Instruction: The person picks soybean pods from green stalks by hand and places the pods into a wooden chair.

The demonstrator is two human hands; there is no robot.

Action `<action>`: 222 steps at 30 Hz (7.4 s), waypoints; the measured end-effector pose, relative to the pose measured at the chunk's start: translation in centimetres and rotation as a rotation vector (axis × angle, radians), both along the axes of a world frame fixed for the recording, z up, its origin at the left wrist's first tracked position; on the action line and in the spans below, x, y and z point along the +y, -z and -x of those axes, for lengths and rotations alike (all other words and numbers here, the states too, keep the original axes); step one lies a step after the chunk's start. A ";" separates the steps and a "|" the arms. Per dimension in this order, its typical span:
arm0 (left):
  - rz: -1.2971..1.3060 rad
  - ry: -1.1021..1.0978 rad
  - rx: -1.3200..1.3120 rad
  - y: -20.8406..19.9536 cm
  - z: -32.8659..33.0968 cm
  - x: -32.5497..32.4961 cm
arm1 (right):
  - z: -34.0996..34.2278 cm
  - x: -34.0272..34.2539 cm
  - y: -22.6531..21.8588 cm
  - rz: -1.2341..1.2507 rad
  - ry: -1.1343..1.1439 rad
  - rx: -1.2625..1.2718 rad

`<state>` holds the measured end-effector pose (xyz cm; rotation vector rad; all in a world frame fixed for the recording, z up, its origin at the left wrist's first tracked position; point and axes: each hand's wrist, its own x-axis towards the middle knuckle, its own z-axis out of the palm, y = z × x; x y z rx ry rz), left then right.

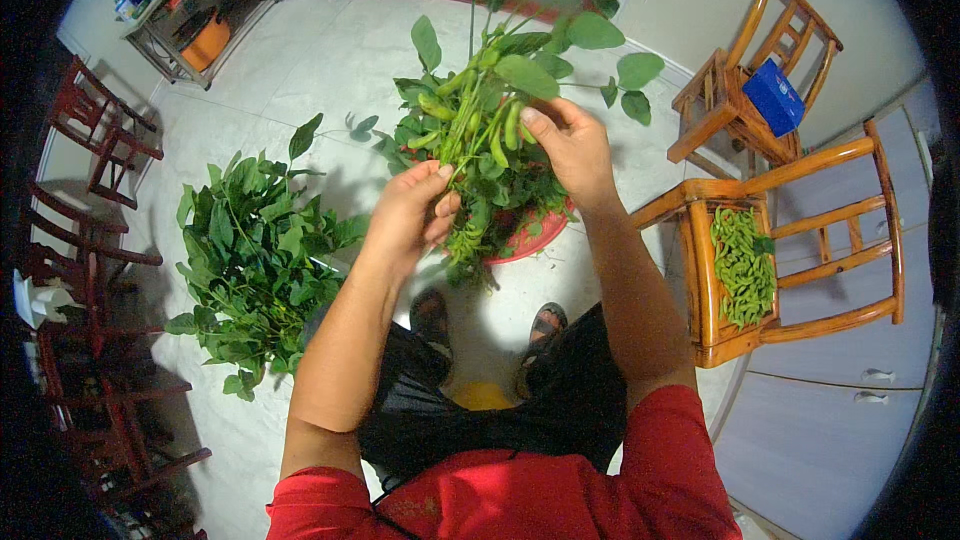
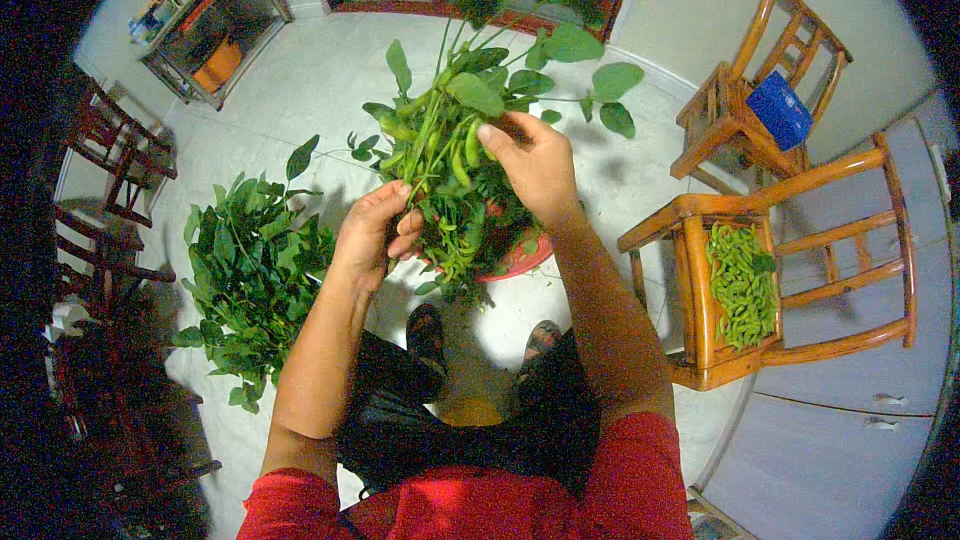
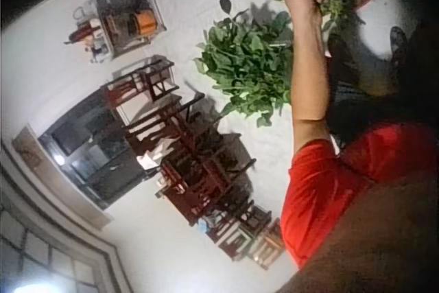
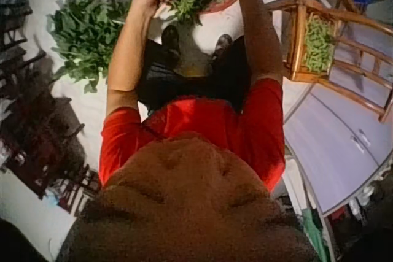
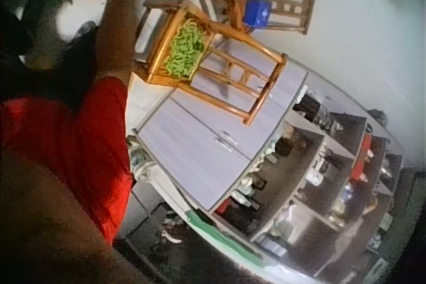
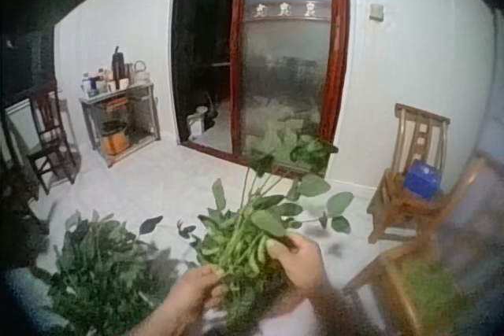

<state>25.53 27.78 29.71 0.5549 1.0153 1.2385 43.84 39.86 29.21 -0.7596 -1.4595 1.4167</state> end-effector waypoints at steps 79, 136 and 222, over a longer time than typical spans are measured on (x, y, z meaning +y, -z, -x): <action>0.051 0.084 -0.154 -0.3 -3.1 0.2 | -3.4 3.6 4.1 -0.420 0.569 -0.434; 0.037 0.123 -0.038 -0.2 -1.5 -0.3 | -0.8 -0.4 3.4 0.059 -0.144 -0.209; -0.206 -0.014 0.655 1.5 -2.9 1.6 | -51.2 -6.0 10.5 0.182 1.140 -1.029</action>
